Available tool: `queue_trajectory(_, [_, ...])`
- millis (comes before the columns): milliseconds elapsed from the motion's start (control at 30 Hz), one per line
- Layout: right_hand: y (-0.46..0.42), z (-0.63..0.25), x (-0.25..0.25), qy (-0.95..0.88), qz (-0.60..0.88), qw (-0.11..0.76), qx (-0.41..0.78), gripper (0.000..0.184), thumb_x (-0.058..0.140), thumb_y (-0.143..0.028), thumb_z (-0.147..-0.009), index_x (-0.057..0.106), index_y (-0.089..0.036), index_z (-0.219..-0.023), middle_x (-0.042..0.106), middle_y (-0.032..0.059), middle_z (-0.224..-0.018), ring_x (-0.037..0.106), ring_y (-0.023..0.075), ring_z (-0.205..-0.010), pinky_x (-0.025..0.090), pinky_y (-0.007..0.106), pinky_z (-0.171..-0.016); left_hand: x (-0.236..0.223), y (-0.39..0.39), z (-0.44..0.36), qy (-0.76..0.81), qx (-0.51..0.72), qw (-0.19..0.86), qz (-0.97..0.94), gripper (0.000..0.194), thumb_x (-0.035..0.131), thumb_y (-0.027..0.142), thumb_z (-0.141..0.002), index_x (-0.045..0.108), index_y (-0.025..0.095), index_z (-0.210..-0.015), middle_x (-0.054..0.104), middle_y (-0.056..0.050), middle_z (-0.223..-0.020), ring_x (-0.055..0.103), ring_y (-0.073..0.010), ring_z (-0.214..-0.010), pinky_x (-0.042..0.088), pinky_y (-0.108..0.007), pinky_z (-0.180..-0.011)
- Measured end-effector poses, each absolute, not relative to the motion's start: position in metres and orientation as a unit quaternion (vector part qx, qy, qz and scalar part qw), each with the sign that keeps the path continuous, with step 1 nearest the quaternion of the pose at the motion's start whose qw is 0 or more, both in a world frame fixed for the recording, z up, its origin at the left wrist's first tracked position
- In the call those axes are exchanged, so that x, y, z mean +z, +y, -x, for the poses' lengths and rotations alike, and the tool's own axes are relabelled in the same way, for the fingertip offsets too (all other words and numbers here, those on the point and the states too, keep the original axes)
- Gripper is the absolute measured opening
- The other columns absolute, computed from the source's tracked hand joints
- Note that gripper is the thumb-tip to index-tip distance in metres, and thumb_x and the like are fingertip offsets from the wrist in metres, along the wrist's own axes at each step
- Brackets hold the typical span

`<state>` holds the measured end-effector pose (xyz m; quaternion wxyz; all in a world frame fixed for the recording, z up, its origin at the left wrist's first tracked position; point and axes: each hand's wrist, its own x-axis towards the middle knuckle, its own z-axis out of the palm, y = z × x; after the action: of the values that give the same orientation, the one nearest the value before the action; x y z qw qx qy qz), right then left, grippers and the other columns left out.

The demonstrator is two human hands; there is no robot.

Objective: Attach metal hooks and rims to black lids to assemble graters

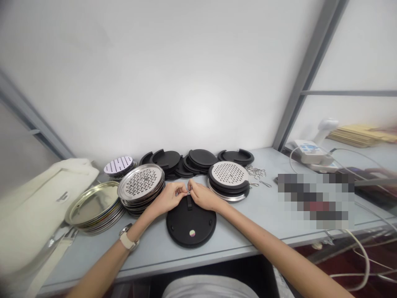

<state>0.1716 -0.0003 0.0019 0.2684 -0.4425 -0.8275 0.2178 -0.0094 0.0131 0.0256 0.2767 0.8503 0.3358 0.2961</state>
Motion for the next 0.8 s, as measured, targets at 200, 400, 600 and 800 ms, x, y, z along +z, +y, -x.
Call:
queue_trajectory(200, [0.0005,-0.1721,-0.0002,-0.823,0.436,0.285,0.226,0.012,0.031,-0.014,-0.09,0.04,-0.022,-0.091,0.053,0.002,-0.083,0.051,0.0168,-0.074,0.045,0.033,-0.074,0.0264,0.0128,0.009,0.338,0.294,0.277,-0.85,0.013,0.049,0.007,-0.077,0.053,0.015,-0.067,0.054,0.003,-0.063,0.049,-0.0117,-0.061,0.036,-0.022,-0.059])
queue_trajectory(400, [0.0009,-0.1728,-0.0014,-0.819,0.436,0.293,0.229,0.011,0.027,-0.02,-0.094,0.034,-0.024,-0.087,0.049,-0.0008,-0.077,0.049,0.0165,-0.07,0.044,0.032,-0.071,0.024,0.0104,0.0094,0.348,0.298,0.26,-0.85,0.013,0.049,0.009,-0.079,0.051,0.016,-0.068,0.054,0.002,-0.065,0.051,-0.013,-0.063,0.037,-0.023,-0.062])
queue_trajectory(600, [0.0019,-0.1715,-0.0027,-0.813,0.448,0.292,0.232,0.014,0.026,-0.027,-0.097,0.031,-0.024,-0.084,0.045,-0.0023,-0.072,0.048,0.0177,-0.067,0.043,0.033,-0.068,0.0265,0.0078,0.0091,0.35,0.294,0.253,-0.853,0.015,0.048,0.009,-0.081,0.05,0.017,-0.069,0.055,0.001,-0.068,0.052,-0.0145,-0.066,0.037,-0.024,-0.064])
queue_trajectory(800, [0.0027,-0.1724,-0.0028,-0.814,0.438,0.295,0.241,0.011,0.026,-0.02,-0.095,0.034,-0.023,-0.088,0.054,0.0021,-0.083,0.054,0.018,-0.076,0.044,0.034,-0.075,0.0286,0.0087,0.012,0.338,0.278,0.249,-0.864,0.015,0.048,0.009,-0.083,0.054,0.017,-0.072,0.06,-0.001,-0.075,0.056,-0.0168,-0.074,0.04,-0.026,-0.069])
